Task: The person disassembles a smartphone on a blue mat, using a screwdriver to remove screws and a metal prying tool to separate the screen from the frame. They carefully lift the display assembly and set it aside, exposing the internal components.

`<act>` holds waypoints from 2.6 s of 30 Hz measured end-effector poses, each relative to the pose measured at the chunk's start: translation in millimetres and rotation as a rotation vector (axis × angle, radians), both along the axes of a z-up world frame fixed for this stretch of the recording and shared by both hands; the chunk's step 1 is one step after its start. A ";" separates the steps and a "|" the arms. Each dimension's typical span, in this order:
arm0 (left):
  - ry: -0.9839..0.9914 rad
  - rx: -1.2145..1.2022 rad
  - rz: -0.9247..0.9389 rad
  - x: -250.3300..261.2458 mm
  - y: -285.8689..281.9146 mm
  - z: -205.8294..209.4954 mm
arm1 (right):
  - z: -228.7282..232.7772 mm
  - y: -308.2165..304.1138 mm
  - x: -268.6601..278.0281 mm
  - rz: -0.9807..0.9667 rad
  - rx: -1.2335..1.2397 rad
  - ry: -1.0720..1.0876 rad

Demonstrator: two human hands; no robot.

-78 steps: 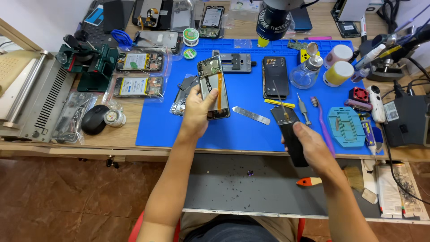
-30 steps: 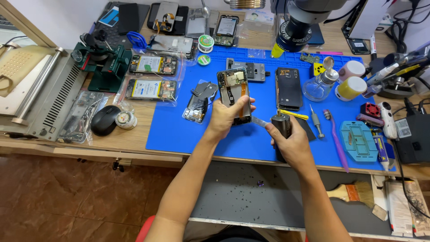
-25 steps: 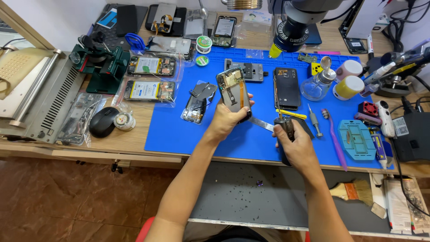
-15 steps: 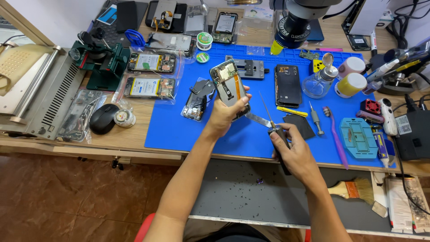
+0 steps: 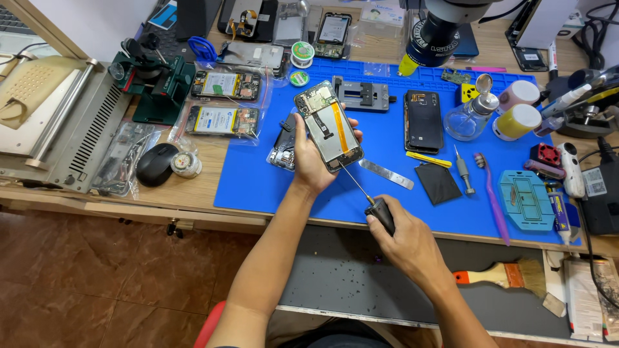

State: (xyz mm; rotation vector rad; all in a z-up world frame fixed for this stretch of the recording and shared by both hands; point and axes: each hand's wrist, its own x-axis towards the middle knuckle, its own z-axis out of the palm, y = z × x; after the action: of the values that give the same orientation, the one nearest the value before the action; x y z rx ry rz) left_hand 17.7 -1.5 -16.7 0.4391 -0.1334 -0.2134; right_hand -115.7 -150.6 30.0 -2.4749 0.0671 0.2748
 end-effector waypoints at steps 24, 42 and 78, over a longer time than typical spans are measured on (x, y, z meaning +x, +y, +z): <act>0.007 0.142 -0.337 2.3 -5.7 -13.4 | -28.0 -36.8 37.2 0.110 -0.221 -0.561; 0.098 0.323 -0.379 1.1 -5.9 -12.8 | -19.1 -42.2 45.6 0.095 -0.288 -0.649; 0.095 0.373 -0.345 -11.0 -4.6 5.2 | -32.9 -51.3 49.9 0.118 -0.297 -0.616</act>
State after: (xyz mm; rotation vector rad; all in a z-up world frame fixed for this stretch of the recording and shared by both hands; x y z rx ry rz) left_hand 6.7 -6.1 -11.5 0.7759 -0.0745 -0.6039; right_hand -65.7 -201.9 -3.0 -2.7485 -0.3178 -0.4881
